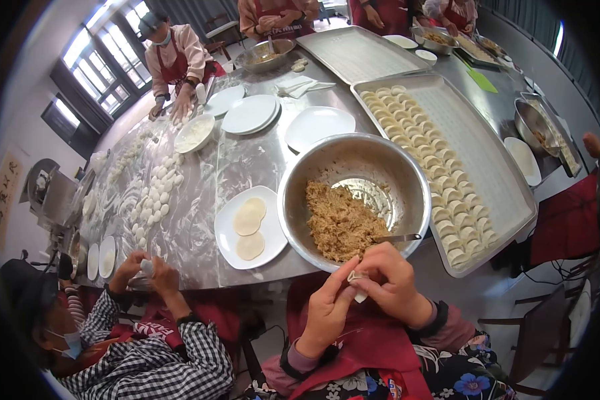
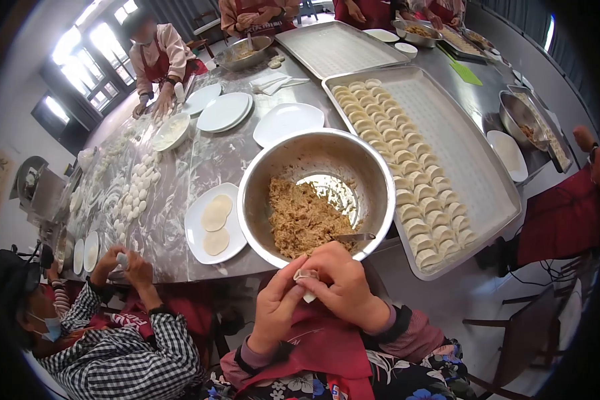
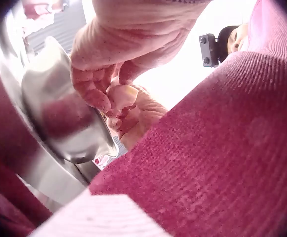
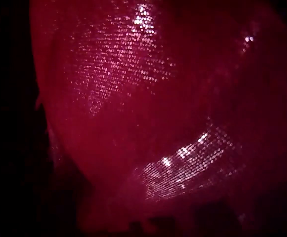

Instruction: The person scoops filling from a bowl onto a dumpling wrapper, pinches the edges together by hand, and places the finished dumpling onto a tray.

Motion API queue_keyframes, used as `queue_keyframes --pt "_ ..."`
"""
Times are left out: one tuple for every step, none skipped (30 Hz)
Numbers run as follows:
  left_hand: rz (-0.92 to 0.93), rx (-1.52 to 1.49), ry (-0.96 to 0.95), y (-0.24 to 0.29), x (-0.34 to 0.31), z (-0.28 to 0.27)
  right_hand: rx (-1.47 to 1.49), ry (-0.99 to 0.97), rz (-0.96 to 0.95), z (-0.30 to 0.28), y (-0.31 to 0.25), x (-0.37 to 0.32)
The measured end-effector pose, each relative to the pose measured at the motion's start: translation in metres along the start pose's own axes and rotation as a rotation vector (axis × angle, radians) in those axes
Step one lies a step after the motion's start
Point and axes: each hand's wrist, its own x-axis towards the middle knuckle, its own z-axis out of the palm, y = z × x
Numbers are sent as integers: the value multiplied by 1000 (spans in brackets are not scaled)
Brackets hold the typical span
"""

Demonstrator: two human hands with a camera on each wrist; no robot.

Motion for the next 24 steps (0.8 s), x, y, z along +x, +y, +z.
queue_keyframes --pt "-40 -90 -10 -1 0 0 0 0 -3 0 0 2" --pt "-84 -183 -22 -1 -1 1 42 18 36 0 -1 3" --pt "-90 -188 -26 -2 -1 3 81 37 80 -1 -1 3" --pt "-77 -240 -15 -3 -1 4 77 37 90 -2 -1 0" --pt "-63 -291 -3 -4 -2 4 66 15 76 -2 -1 -2" --pt "-63 -291 -1 -5 -3 4 56 -8 54 -2 -1 -2" --pt "-71 -284 -12 -6 -3 3 59 -11 50 -1 1 -2" --pt "-79 -275 -22 -5 -3 1 36 -19 7 -1 4 -3" --pt "-77 -273 -19 -2 -4 1 12 -24 -34 -1 7 -4" --pt "-102 -308 -14 4 -3 2 13 -24 -35 -1 9 -4" --pt "-128 -344 -9 6 -4 3 4 -3 -90 -2 11 -4" --pt "-127 -344 -9 5 -5 3 -4 18 -146 -3 12 -3" --pt "-175 -409 -33 2 -5 1 -4 21 -155 -4 11 -4" --pt "-223 -470 -58 1 -4 -1 18 8 -65 -5 7 -6" --pt "-217 -463 -63 -1 -3 -3 39 -4 28 -6 3 -6" --pt "-223 -500 -49 -2 -3 -3 39 3 25 -6 0 -4" --pt "-236 -541 -37 -4 -3 -1 48 13 0 -6 -3 0" --pt "-245 -544 -46 -3 -4 1 54 24 -21 -8 -4 2" --pt "-215 -527 -27 -2 -4 2 54 -65 -7 -11 -4 2" --pt "-183 -508 -7 -2 -6 2 52 -58 6 -11 -3 2" --pt "-193 -532 -7 -4 -7 2 19 -137 -49 -9 -2 4" --pt "-192 -530 -7 -3 -7 2 -12 -219 -108 -8 -2 7" --pt "-172 -512 -6 0 -8 3 21 -236 -114 -7 -2 9" --pt "-154 -495 -4 2 -8 4 24 -238 -115 -7 1 10"
